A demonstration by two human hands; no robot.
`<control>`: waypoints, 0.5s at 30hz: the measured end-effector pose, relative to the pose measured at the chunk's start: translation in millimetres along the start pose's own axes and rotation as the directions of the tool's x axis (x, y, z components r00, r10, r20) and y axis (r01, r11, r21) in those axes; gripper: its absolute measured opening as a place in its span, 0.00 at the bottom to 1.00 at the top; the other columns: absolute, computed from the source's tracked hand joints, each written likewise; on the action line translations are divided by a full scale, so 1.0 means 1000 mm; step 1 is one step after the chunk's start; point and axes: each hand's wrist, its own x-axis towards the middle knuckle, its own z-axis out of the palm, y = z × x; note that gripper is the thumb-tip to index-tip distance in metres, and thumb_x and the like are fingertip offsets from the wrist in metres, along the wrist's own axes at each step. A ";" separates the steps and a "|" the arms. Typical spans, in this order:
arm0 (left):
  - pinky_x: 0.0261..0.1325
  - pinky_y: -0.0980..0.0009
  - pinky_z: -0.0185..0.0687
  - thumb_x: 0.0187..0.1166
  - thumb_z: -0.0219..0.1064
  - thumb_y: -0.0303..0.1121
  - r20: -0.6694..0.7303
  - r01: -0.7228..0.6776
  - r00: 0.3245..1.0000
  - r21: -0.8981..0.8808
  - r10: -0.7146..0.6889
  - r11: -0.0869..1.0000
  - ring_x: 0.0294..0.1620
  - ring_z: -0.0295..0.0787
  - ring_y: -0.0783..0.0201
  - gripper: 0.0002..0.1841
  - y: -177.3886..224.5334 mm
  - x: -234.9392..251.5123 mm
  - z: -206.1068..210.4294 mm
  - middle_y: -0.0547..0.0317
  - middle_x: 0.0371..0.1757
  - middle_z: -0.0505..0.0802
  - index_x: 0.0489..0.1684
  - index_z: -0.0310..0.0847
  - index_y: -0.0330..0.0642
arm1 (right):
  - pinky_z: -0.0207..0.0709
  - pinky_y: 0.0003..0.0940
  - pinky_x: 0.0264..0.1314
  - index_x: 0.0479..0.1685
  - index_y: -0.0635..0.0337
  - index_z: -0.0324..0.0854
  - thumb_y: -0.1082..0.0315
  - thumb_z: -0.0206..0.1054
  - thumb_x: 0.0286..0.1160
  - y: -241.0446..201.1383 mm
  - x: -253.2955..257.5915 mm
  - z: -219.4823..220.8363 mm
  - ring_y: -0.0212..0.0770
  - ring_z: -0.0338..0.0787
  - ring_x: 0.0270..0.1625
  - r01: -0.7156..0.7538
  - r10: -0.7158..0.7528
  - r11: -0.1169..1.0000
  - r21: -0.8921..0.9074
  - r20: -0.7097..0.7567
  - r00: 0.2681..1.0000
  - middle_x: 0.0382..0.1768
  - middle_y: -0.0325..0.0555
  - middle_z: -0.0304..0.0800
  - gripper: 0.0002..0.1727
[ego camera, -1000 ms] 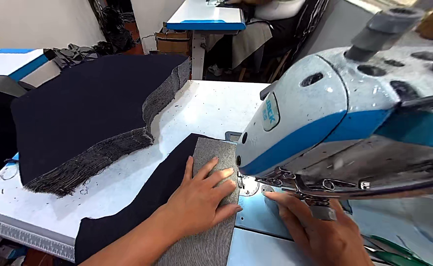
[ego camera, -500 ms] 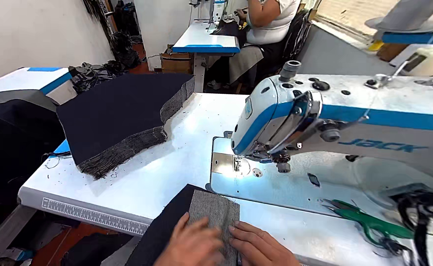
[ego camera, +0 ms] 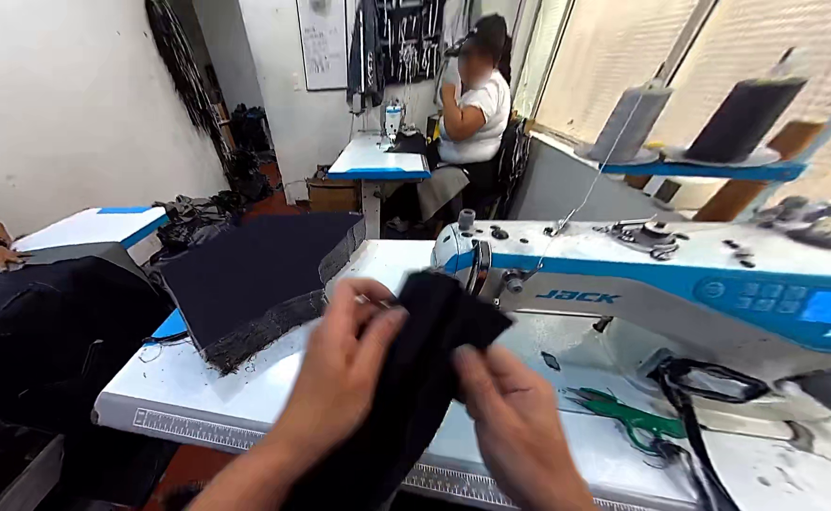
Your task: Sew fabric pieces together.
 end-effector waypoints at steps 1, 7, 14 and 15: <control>0.34 0.73 0.82 0.88 0.60 0.34 -0.090 -0.027 0.995 0.080 0.034 0.996 0.29 0.84 0.75 0.15 0.007 0.013 -0.022 0.65 0.32 0.89 0.66 0.74 0.39 | 0.90 0.29 0.48 0.49 0.46 0.88 0.59 0.58 0.89 -0.010 0.013 -0.010 0.26 0.93 0.43 -0.024 0.025 0.998 0.065 -0.014 1.000 0.39 0.30 0.94 0.11; 0.46 0.73 0.85 0.83 0.67 0.37 -0.198 -0.227 0.891 0.582 0.408 0.780 0.36 0.89 0.75 0.17 0.021 0.054 -0.101 0.60 0.40 0.96 0.64 0.86 0.40 | 0.89 0.23 0.46 0.49 0.48 0.88 0.60 0.50 0.93 -0.048 0.061 -0.059 0.24 0.93 0.41 -0.004 0.003 1.000 0.029 0.061 0.998 0.38 0.30 0.94 0.17; 0.37 0.84 0.81 0.82 0.67 0.34 -0.041 -0.395 0.899 0.349 0.436 0.850 0.31 0.84 0.83 0.09 0.038 0.046 -0.094 0.71 0.33 0.91 0.53 0.83 0.41 | 0.88 0.21 0.41 0.47 0.45 0.82 0.52 0.59 0.85 -0.068 0.075 -0.095 0.21 0.91 0.37 0.205 -0.170 0.885 -0.418 0.121 0.978 0.35 0.24 0.90 0.11; 0.36 0.85 0.80 0.84 0.65 0.32 -0.027 -0.414 0.899 0.273 0.437 0.868 0.31 0.83 0.83 0.07 0.039 0.046 -0.089 0.71 0.32 0.88 0.51 0.80 0.40 | 0.89 0.22 0.42 0.53 0.46 0.82 0.45 0.64 0.79 -0.076 0.079 -0.099 0.21 0.92 0.39 0.275 -0.221 0.820 -0.503 0.165 0.961 0.38 0.25 0.90 0.17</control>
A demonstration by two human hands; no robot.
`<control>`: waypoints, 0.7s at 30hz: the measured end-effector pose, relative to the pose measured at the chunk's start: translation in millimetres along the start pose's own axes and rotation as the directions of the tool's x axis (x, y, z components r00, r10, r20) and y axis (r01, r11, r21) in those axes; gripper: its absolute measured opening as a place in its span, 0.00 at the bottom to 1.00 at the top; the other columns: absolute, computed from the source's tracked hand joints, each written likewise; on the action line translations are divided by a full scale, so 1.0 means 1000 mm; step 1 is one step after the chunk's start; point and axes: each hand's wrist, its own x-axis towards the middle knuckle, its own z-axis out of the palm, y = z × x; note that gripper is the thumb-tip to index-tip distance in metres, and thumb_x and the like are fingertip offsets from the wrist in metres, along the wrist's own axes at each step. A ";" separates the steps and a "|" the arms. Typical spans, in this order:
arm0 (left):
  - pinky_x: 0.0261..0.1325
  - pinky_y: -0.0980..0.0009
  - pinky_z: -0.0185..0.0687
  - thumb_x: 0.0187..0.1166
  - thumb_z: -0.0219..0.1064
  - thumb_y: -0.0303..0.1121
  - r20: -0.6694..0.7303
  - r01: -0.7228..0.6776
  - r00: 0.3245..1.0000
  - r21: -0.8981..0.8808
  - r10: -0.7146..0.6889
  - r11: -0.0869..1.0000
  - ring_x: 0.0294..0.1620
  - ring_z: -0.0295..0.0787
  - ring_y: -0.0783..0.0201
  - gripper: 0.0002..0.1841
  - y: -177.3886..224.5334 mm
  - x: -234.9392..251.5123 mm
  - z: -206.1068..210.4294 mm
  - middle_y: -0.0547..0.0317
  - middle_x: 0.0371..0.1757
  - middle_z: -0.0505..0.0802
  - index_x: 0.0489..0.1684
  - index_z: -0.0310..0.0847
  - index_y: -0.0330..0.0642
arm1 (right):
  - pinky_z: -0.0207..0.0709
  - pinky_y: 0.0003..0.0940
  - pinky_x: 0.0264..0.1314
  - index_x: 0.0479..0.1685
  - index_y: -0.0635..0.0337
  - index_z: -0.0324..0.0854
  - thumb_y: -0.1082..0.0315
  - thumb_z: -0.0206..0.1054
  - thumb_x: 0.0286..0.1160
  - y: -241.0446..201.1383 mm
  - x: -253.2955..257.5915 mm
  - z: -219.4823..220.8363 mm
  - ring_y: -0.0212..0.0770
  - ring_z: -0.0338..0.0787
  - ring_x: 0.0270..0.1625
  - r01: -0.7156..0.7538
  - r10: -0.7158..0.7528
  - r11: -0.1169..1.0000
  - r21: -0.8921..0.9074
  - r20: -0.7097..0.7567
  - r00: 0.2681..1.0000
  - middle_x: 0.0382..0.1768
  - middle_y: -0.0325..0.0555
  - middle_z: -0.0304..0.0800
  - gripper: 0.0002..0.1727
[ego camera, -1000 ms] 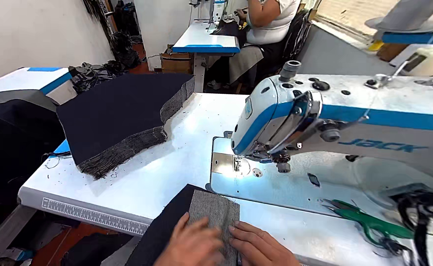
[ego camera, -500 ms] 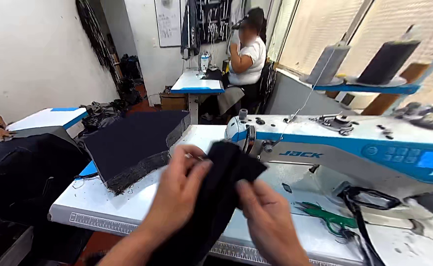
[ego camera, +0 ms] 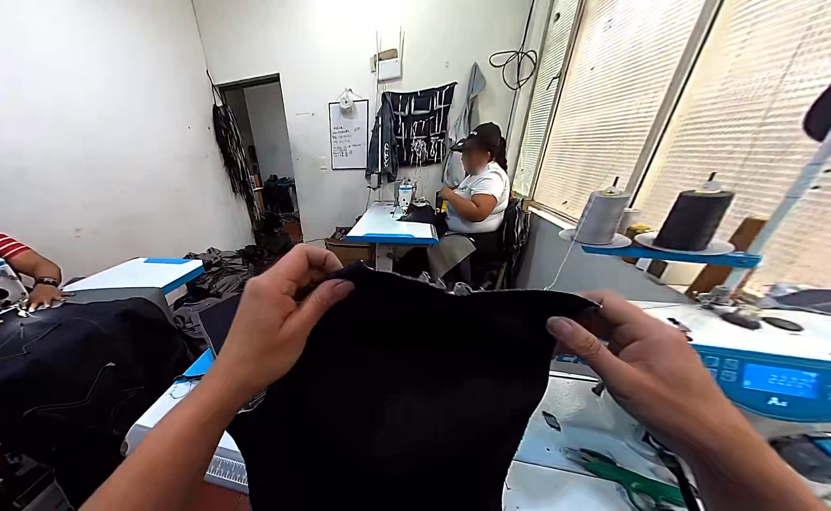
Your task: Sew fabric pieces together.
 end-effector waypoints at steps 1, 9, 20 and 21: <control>0.35 0.86 0.78 0.85 0.63 0.32 0.010 -0.004 1.000 -0.038 0.004 0.999 0.30 0.81 0.83 0.06 0.003 0.001 0.006 0.71 0.31 0.86 0.51 0.78 0.40 | 0.89 0.24 0.42 0.58 0.49 0.82 0.45 0.68 0.75 -0.006 0.005 -0.005 0.23 0.92 0.40 0.029 -0.027 0.999 -0.031 0.035 0.999 0.40 0.26 0.92 0.22; 0.23 0.81 0.73 0.88 0.59 0.37 0.018 0.006 1.000 0.145 -0.008 0.989 0.19 0.75 0.79 0.08 0.033 -0.001 0.010 0.71 0.22 0.82 0.52 0.74 0.43 | 0.82 0.11 0.34 0.44 0.43 0.84 0.63 0.53 0.90 -0.046 -0.001 -0.029 0.14 0.86 0.31 0.049 -0.043 0.981 0.189 -0.037 0.998 0.31 0.21 0.89 0.12; 0.54 0.42 0.87 0.84 0.66 0.37 0.421 0.352 0.720 0.464 -0.552 0.813 0.51 0.93 0.38 0.18 -0.055 -0.173 0.151 0.37 0.49 0.93 0.57 0.83 0.28 | 0.79 0.50 0.15 0.41 0.66 0.87 0.68 0.60 0.79 0.140 -0.138 0.084 0.56 0.89 0.20 0.234 -0.097 0.798 -0.556 0.265 0.959 0.28 0.56 0.87 0.11; 0.56 0.43 0.86 0.80 0.70 0.38 0.409 0.261 0.791 0.446 -0.454 0.856 0.55 0.91 0.39 0.18 -0.062 -0.164 0.161 0.39 0.53 0.92 0.55 0.85 0.30 | 0.76 0.47 0.13 0.41 0.65 0.87 0.68 0.59 0.79 0.147 -0.138 0.088 0.54 0.87 0.18 0.250 -0.118 0.785 -0.567 0.259 0.959 0.28 0.55 0.86 0.12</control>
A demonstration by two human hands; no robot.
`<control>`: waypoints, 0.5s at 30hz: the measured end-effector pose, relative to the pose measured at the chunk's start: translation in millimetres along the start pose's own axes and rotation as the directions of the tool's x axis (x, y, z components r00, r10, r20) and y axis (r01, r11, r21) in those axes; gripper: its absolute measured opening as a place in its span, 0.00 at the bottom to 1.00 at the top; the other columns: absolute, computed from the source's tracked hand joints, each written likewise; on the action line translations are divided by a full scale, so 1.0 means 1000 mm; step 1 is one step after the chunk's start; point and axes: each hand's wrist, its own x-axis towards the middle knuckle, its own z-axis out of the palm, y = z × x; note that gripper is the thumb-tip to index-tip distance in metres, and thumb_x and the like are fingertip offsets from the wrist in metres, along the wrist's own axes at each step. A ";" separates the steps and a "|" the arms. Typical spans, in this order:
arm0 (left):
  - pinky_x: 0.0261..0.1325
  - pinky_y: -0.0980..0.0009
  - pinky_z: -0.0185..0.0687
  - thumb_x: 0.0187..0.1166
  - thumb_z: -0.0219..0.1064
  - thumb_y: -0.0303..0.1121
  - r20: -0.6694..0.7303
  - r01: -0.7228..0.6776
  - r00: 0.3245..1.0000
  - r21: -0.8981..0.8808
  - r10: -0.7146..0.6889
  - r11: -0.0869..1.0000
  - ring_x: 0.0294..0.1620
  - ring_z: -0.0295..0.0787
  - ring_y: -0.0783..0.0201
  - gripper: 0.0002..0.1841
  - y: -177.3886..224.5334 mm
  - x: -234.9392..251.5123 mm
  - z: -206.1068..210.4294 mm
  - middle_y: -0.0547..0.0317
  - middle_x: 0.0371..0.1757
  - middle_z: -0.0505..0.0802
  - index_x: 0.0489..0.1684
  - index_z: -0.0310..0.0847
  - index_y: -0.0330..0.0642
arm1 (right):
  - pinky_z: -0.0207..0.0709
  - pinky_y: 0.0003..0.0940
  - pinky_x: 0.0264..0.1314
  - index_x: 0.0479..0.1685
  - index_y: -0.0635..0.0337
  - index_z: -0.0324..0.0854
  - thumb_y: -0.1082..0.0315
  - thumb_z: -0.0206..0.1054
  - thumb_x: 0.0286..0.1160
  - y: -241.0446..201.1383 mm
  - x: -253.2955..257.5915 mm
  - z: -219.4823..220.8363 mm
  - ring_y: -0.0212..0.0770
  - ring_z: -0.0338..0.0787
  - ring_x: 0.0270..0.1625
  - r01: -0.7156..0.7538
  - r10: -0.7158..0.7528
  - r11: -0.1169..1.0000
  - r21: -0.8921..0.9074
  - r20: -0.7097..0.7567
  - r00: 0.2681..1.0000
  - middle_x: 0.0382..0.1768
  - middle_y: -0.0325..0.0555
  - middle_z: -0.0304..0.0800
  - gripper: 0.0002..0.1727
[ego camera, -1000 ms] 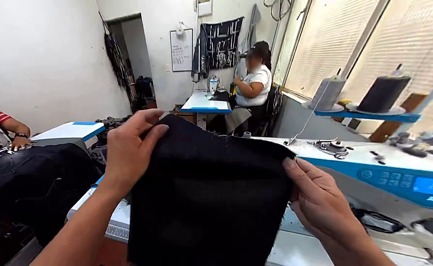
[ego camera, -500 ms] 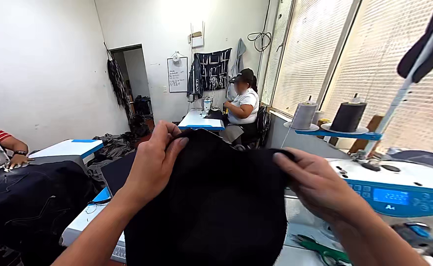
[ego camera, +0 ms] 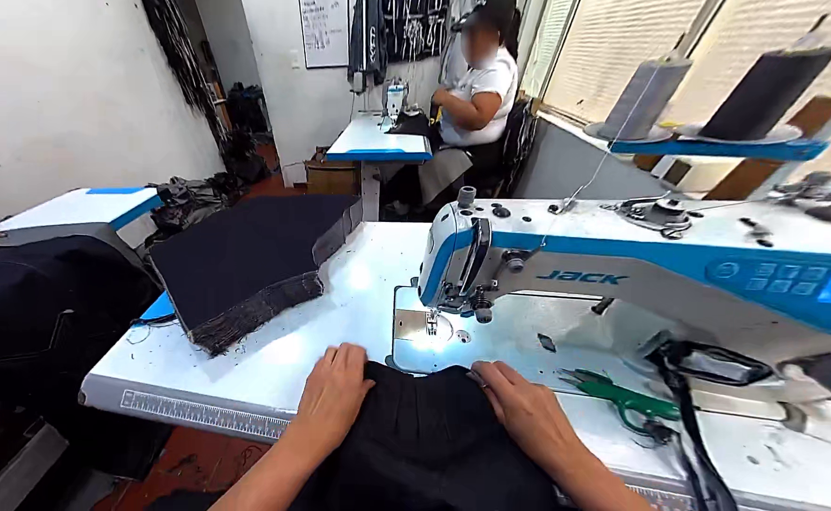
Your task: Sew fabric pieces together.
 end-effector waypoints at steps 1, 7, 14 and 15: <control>0.60 0.42 0.83 0.78 0.72 0.39 -0.033 -0.092 0.995 -0.015 0.092 0.996 0.60 0.89 0.39 0.18 0.002 0.016 0.003 0.40 0.57 0.92 0.57 0.86 0.33 | 0.75 0.45 0.12 0.42 0.65 0.87 0.68 0.58 0.80 0.003 0.002 0.003 0.53 0.86 0.17 0.013 -0.013 1.000 -0.006 -0.012 1.000 0.28 0.54 0.86 0.13; 0.66 0.44 0.75 0.87 0.64 0.43 0.556 -0.093 0.764 -0.409 0.329 0.908 0.58 0.86 0.43 0.22 0.019 0.092 0.017 0.37 0.52 0.89 0.59 0.84 0.27 | 0.73 0.40 0.12 0.41 0.62 0.88 0.64 0.56 0.84 0.029 0.020 0.003 0.48 0.85 0.16 0.050 -0.050 0.999 0.002 -0.020 0.999 0.25 0.50 0.85 0.16; 0.61 0.46 0.75 0.77 0.73 0.48 0.453 -0.098 0.876 -0.169 0.165 0.981 0.57 0.85 0.44 0.22 0.039 0.092 0.021 0.42 0.49 0.90 0.49 0.88 0.34 | 0.86 0.46 0.56 0.45 0.55 0.91 0.53 0.59 0.86 0.017 0.038 -0.017 0.47 0.93 0.53 0.155 -0.181 0.968 0.198 0.121 0.976 0.45 0.45 0.94 0.18; 0.60 0.45 0.76 0.76 0.75 0.45 0.378 -0.118 0.911 -0.139 0.163 0.983 0.58 0.85 0.42 0.20 0.041 0.085 0.022 0.42 0.49 0.90 0.50 0.88 0.35 | 0.86 0.42 0.64 0.45 0.52 0.91 0.52 0.58 0.87 0.015 0.031 -0.006 0.43 0.93 0.60 0.156 -0.212 0.938 0.309 0.157 0.965 0.49 0.41 0.96 0.18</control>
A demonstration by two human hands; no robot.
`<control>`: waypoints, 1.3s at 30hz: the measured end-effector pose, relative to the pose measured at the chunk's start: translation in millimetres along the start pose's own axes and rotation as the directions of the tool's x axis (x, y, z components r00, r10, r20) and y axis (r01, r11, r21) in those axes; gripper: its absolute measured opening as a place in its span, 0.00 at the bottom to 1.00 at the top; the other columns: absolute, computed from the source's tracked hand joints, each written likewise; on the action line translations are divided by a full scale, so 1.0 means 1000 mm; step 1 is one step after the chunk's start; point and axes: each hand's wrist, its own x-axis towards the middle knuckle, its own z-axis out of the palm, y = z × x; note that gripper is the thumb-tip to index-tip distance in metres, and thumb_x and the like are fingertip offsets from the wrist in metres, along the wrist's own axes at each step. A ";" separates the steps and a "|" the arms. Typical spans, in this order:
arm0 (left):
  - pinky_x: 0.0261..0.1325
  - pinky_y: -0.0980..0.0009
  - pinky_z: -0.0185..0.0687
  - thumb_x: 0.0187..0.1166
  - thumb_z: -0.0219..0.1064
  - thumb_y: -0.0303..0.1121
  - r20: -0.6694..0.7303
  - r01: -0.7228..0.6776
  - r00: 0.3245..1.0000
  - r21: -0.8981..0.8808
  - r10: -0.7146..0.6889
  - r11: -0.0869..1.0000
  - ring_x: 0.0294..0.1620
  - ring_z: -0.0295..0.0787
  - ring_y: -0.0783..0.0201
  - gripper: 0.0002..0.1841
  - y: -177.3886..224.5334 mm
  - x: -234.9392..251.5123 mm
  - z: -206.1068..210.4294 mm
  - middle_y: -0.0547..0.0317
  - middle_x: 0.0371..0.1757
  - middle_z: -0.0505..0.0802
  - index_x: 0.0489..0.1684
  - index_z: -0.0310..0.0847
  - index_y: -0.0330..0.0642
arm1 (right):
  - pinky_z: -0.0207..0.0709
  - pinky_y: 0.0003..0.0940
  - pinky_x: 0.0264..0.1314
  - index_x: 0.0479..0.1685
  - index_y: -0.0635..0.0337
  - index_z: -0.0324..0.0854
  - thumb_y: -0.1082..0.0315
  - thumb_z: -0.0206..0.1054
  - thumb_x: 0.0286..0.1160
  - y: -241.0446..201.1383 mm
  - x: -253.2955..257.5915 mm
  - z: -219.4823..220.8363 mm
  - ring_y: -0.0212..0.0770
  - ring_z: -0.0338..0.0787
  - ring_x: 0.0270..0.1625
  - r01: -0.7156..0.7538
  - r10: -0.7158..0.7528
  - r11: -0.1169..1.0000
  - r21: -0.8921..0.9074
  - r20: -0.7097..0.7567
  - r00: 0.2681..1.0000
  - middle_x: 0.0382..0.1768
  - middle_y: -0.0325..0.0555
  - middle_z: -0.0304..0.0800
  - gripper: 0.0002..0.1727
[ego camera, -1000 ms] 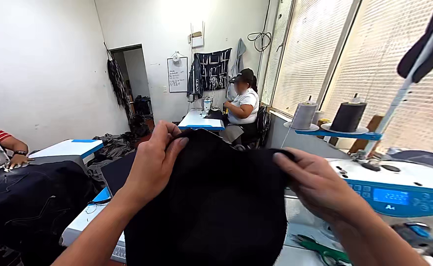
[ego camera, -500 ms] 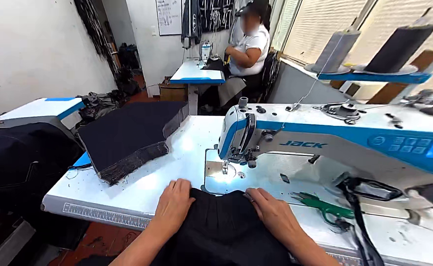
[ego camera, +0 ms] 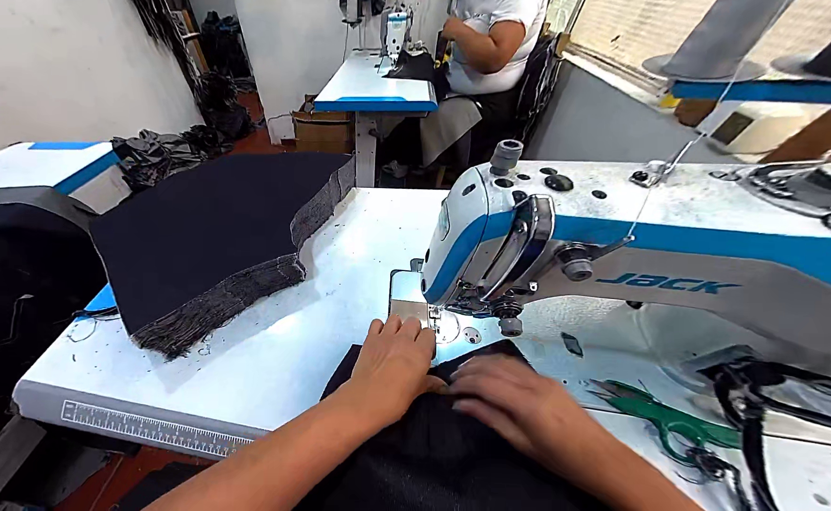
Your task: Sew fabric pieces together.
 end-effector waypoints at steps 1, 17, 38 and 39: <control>0.60 0.44 0.79 0.75 0.75 0.41 -0.065 -0.014 0.998 0.024 0.015 1.000 0.57 0.87 0.41 0.17 0.005 -0.010 0.005 0.41 0.49 0.91 0.50 0.89 0.34 | 0.83 0.39 0.71 0.46 0.53 0.91 0.53 0.58 0.88 0.003 -0.007 0.013 0.42 0.91 0.66 0.008 -0.010 0.996 0.085 0.015 1.000 0.54 0.42 0.96 0.18; 0.84 0.56 0.66 0.88 0.56 0.52 -0.224 -0.545 0.814 0.026 0.536 0.838 0.78 0.79 0.58 0.23 -0.079 -0.003 0.028 0.61 0.63 0.93 0.60 0.90 0.47 | 0.85 0.36 0.66 0.39 0.54 0.92 0.55 0.58 0.84 0.024 0.011 0.039 0.39 0.91 0.67 -0.193 0.191 0.981 -0.013 -0.086 0.978 0.55 0.39 0.96 0.18; 0.89 0.41 0.53 0.89 0.51 0.57 -0.156 -0.642 0.763 -0.063 0.628 0.764 0.83 0.75 0.56 0.26 -0.082 -0.003 0.022 0.64 0.67 0.92 0.65 0.89 0.53 | 0.78 0.35 0.78 0.47 0.53 0.91 0.51 0.58 0.90 0.018 -0.006 0.022 0.37 0.89 0.70 0.008 -0.003 0.992 0.126 -0.046 0.999 0.56 0.41 0.95 0.20; 0.89 0.40 0.52 0.89 0.51 0.57 -0.151 -0.654 0.754 -0.087 0.639 0.751 0.81 0.77 0.57 0.26 -0.083 -0.004 0.021 0.63 0.66 0.93 0.63 0.90 0.52 | 0.76 0.35 0.81 0.52 0.53 0.90 0.47 0.57 0.90 0.017 -0.010 0.017 0.38 0.87 0.73 0.048 -0.050 0.988 0.145 0.007 0.999 0.60 0.42 0.94 0.22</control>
